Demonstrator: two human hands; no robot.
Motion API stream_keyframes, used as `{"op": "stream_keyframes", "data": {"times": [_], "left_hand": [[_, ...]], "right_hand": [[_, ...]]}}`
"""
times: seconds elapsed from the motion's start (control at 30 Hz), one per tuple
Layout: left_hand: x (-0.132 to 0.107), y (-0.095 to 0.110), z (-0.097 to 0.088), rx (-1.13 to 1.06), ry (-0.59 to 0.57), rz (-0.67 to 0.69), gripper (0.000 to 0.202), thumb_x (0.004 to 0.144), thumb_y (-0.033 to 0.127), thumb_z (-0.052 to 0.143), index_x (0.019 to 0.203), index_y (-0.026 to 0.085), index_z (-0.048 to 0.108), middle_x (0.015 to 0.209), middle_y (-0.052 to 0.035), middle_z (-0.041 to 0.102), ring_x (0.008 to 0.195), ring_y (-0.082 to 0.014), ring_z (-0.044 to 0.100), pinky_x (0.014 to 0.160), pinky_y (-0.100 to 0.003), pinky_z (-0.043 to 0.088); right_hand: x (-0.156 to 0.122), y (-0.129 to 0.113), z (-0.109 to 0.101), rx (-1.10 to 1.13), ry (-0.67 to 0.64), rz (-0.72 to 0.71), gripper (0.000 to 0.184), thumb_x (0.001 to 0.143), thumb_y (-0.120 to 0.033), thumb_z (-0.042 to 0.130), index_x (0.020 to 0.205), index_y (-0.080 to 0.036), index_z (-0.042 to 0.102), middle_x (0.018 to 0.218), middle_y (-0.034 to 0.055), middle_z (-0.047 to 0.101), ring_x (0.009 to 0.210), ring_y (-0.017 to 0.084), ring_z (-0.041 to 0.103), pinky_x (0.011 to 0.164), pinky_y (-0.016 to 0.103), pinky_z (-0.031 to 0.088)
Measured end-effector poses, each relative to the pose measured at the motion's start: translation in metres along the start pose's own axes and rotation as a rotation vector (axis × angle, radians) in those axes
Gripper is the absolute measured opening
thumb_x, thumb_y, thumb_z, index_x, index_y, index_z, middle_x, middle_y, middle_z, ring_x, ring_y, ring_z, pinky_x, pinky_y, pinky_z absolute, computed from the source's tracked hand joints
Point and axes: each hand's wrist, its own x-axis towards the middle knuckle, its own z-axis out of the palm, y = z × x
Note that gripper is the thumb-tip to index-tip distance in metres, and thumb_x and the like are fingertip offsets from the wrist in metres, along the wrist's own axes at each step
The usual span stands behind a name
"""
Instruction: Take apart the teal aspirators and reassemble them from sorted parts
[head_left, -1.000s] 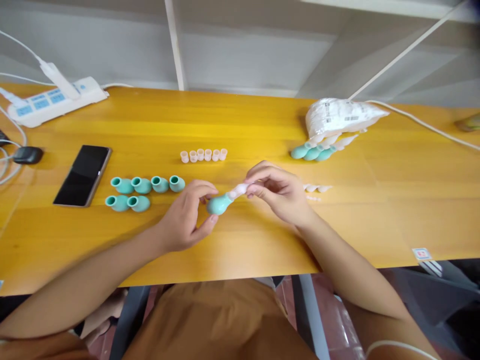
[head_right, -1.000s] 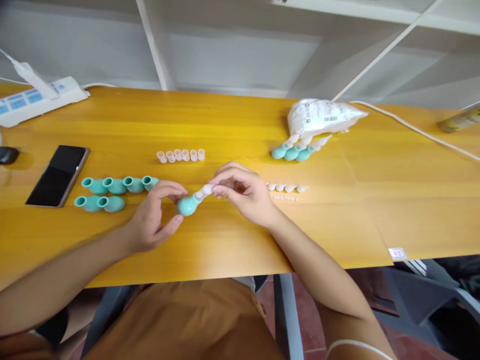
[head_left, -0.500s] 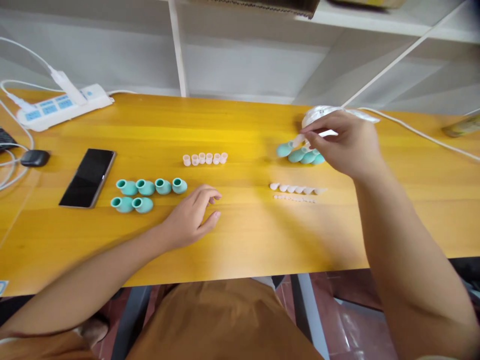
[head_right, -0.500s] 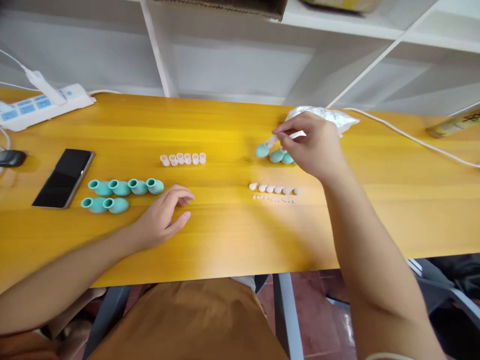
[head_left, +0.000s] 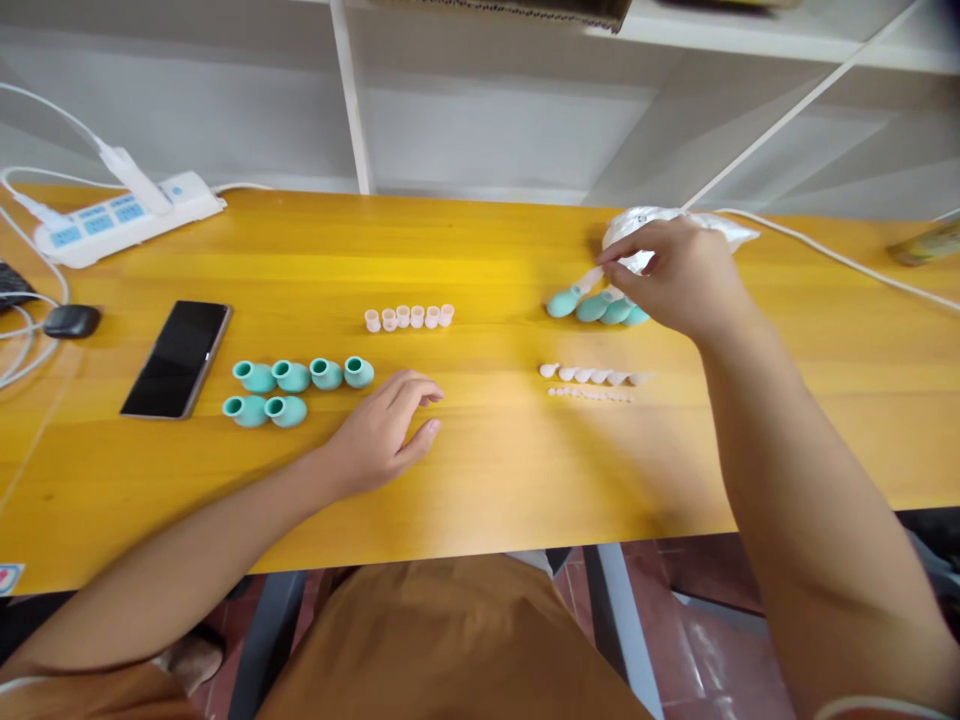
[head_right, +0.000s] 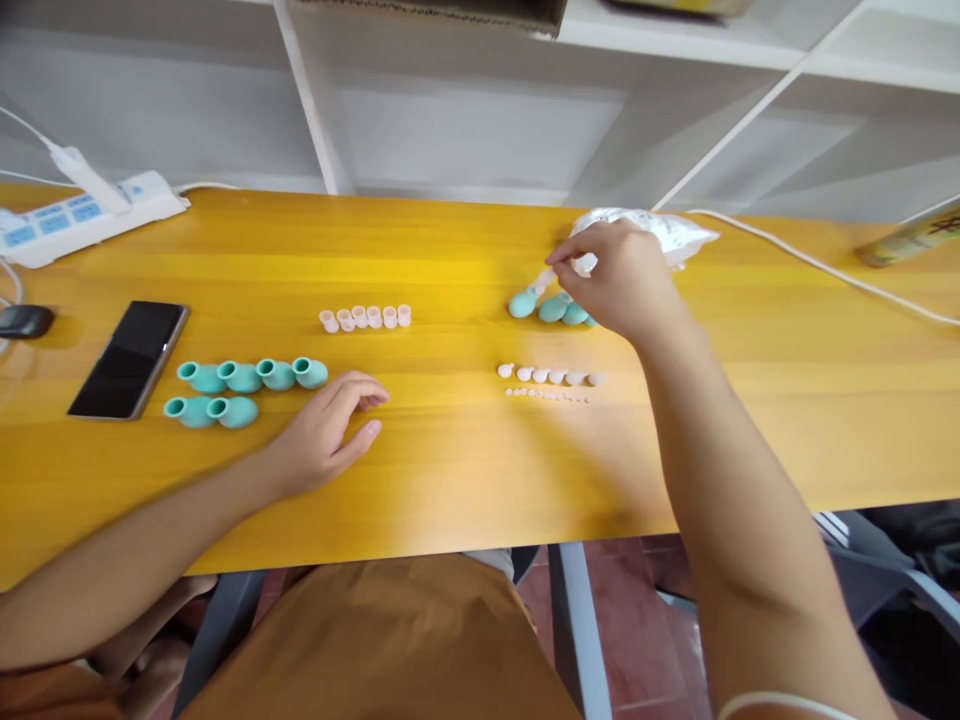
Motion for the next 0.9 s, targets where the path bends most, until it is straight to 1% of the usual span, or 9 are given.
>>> {"op": "stream_keyframes", "data": {"times": [0.13,0.23,0.33,0.5,0.6,0.73,0.83,0.9], "left_hand": [[0.000,0.001,0.000,0.000,-0.008,0.003,0.022,0.110,0.023,0.056,0.131,0.020,0.057,0.126,-0.0133,0.070,0.114,-0.0278,0.070,0.096,-0.044,0.062],[-0.001,0.001,0.000,0.007,-0.015,0.005,0.020,0.111,0.024,0.055,0.131,0.020,0.056,0.126,-0.0133,0.070,0.117,-0.0281,0.070,0.096,-0.044,0.061],[-0.001,0.001,0.000,0.009,-0.013,0.016,0.019,0.112,0.024,0.054,0.130,0.019,0.056,0.125,-0.0134,0.070,0.117,-0.0283,0.069,0.097,-0.044,0.060],[0.000,0.000,0.001,0.010,-0.014,0.015,0.019,0.112,0.023,0.053,0.131,0.020,0.056,0.126,-0.0133,0.070,0.116,-0.0280,0.068,0.097,-0.044,0.060],[0.000,0.000,0.002,0.006,-0.015,0.015,0.019,0.112,0.023,0.053,0.131,0.020,0.056,0.125,-0.0136,0.070,0.116,-0.0281,0.068,0.096,-0.043,0.059],[0.000,0.000,0.002,0.006,-0.008,0.023,0.018,0.112,0.023,0.053,0.129,0.019,0.057,0.123,-0.0137,0.070,0.114,-0.0282,0.069,0.095,-0.042,0.059],[0.000,0.001,0.001,0.008,-0.007,0.024,0.018,0.112,0.022,0.053,0.129,0.018,0.057,0.123,-0.0139,0.070,0.112,-0.0278,0.068,0.095,-0.043,0.060],[0.000,0.001,0.001,0.011,-0.012,0.023,0.018,0.112,0.022,0.053,0.129,0.018,0.057,0.123,-0.0140,0.070,0.111,-0.0275,0.068,0.094,-0.043,0.059]], "right_hand": [[-0.001,-0.003,0.001,-0.008,0.000,-0.018,0.014,0.094,-0.012,0.077,0.098,-0.019,0.088,0.107,0.0137,0.087,0.085,0.018,0.072,0.094,0.039,0.055],[-0.001,-0.005,0.001,-0.016,-0.007,-0.015,0.015,0.096,-0.015,0.075,0.102,-0.017,0.089,0.107,0.0137,0.087,0.079,0.016,0.068,0.089,0.038,0.054],[-0.001,-0.003,-0.001,-0.042,-0.019,-0.009,0.017,0.095,-0.015,0.075,0.102,-0.015,0.090,0.106,0.0140,0.087,0.078,0.016,0.067,0.087,0.037,0.053],[-0.001,0.002,-0.002,-0.095,-0.040,-0.020,0.018,0.095,-0.017,0.073,0.105,-0.020,0.088,0.108,0.0113,0.087,0.086,0.021,0.072,0.091,0.036,0.055],[-0.002,0.003,-0.002,-0.120,-0.053,-0.036,0.019,0.096,-0.018,0.072,0.105,-0.020,0.088,0.111,0.0126,0.087,0.090,0.023,0.074,0.093,0.037,0.055],[-0.003,0.002,-0.002,-0.119,-0.047,-0.080,0.020,0.096,-0.017,0.071,0.106,-0.019,0.088,0.116,0.0138,0.086,0.095,0.023,0.074,0.094,0.035,0.055],[-0.006,-0.005,-0.003,-0.094,0.014,-0.125,0.019,0.098,-0.021,0.071,0.110,-0.019,0.086,0.120,0.0147,0.085,0.107,0.026,0.074,0.101,0.037,0.054],[-0.011,-0.014,-0.006,-0.096,0.094,-0.129,0.017,0.101,-0.026,0.072,0.111,-0.020,0.084,0.120,0.0152,0.084,0.113,0.029,0.073,0.107,0.041,0.053]]}}
